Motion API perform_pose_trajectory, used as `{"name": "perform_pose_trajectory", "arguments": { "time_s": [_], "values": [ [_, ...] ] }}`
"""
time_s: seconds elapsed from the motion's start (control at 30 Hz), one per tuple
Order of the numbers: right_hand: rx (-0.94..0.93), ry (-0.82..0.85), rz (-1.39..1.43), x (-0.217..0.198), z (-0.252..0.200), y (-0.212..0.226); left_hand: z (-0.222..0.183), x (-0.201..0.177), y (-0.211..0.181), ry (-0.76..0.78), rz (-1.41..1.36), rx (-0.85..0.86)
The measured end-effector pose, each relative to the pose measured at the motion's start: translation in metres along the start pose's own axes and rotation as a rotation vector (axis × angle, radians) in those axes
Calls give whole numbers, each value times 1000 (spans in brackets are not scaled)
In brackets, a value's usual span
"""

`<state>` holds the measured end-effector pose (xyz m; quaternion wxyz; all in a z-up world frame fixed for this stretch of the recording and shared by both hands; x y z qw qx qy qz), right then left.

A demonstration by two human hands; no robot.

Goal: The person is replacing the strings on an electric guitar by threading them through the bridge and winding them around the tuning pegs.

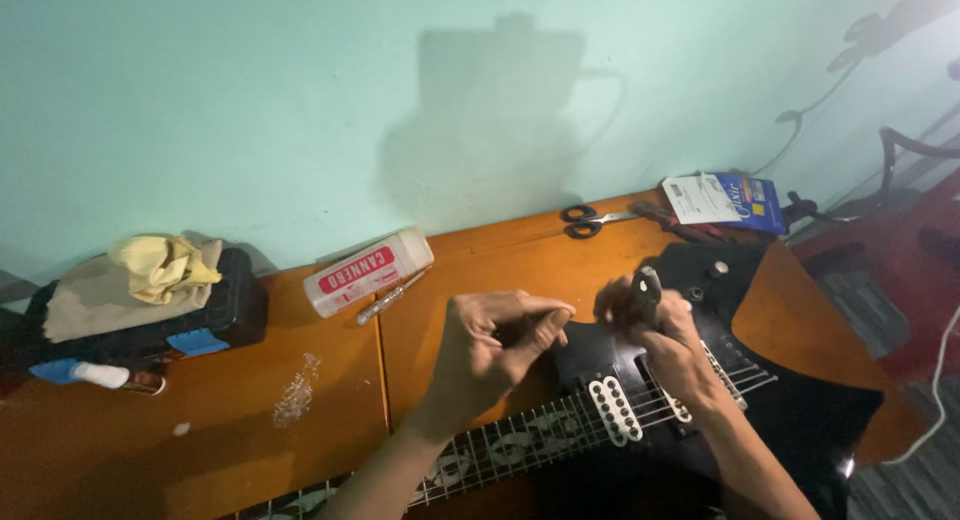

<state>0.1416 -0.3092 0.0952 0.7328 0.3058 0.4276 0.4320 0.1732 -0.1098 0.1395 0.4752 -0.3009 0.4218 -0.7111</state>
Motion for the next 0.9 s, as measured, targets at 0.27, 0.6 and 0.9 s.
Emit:
{"name": "perform_pose_trajectory", "arguments": {
  "time_s": [0.27, 0.6, 0.9],
  "values": [
    [359, 487, 209, 19, -31, -35, -2, 3, -19, -13, 188, 353],
    [39, 431, 316, 25, -19, -6, -5, 6, -5, -45, 46, 271],
    [-10, 457, 311, 25, -13, 14, -5, 7, 3, 9, 25, 252]
  ]
}}
Point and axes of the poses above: each hand's wrist, its own z-axis towards the middle knuckle, its own x-axis out of the palm, y = z × x, the point moved 6 cm from there along z, towards the middle knuckle, and after that the axes turned 9 degrees about -y, right-handed, at the moved point
